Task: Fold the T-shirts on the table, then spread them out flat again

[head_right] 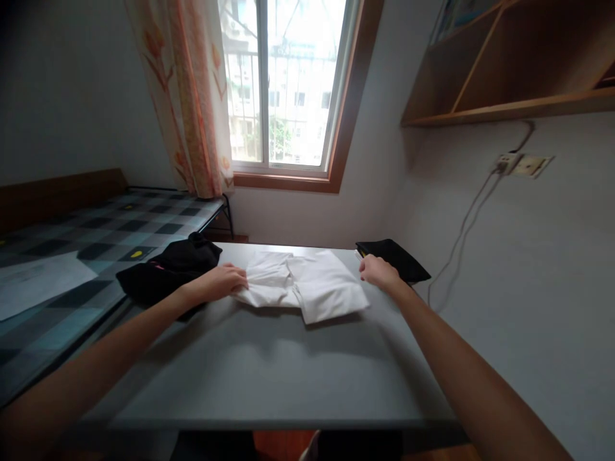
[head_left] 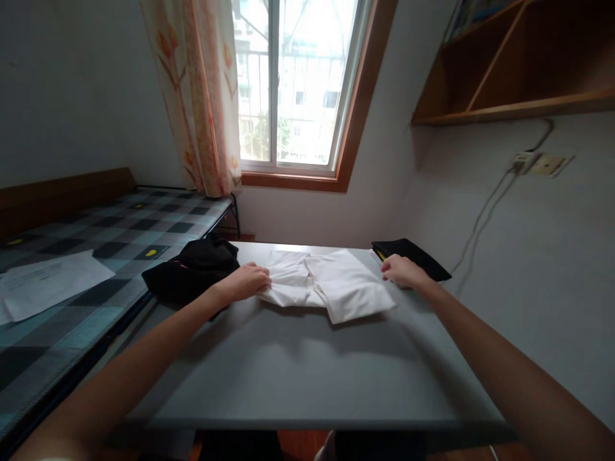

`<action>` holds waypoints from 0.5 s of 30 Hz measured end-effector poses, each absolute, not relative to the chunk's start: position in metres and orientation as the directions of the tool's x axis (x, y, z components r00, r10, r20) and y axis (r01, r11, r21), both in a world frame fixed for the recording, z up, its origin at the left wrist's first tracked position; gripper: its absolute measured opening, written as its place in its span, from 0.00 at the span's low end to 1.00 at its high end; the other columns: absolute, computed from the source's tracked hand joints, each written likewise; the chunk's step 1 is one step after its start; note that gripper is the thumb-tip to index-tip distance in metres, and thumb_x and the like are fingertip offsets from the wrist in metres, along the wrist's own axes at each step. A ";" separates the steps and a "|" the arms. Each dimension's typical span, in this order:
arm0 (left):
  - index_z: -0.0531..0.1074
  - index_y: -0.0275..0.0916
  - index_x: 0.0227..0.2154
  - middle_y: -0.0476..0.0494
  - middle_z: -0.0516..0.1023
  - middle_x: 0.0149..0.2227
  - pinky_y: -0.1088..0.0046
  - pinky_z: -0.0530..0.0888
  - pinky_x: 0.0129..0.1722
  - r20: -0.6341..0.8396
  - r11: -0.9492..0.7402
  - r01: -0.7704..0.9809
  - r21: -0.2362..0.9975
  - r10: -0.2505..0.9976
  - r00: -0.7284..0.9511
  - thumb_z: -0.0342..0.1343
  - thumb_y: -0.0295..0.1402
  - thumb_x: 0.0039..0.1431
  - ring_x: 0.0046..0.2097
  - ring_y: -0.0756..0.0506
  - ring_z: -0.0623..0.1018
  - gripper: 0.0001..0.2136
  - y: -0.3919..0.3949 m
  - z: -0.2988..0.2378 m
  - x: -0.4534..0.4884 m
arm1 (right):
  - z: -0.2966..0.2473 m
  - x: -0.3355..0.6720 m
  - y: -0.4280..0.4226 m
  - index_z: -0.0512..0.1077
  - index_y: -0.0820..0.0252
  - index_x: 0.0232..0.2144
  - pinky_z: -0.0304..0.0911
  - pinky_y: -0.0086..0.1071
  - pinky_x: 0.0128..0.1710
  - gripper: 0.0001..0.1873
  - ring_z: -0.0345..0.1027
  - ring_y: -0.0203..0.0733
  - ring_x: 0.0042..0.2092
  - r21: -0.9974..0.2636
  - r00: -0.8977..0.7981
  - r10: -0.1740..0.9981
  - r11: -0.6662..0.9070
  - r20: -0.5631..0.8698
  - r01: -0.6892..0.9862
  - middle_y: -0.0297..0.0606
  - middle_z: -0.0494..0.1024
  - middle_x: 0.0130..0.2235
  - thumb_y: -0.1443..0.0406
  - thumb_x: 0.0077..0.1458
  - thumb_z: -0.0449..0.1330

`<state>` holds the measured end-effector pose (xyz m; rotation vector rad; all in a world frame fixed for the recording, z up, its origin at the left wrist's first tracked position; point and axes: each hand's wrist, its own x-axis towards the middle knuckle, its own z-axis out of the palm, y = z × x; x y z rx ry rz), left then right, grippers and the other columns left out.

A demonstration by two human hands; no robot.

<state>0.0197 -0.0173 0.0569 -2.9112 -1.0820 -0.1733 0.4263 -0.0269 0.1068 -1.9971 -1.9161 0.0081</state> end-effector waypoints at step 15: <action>0.74 0.45 0.48 0.41 0.72 0.46 0.69 0.71 0.45 0.083 -0.775 0.622 0.115 0.631 0.771 0.59 0.32 0.51 0.45 0.42 0.75 0.19 -0.038 0.031 0.079 | 0.041 0.283 -0.005 0.78 0.61 0.37 0.60 0.35 0.48 0.10 0.71 0.45 0.48 0.028 -0.747 0.661 0.748 0.070 0.664 0.46 0.80 0.42 0.65 0.59 0.56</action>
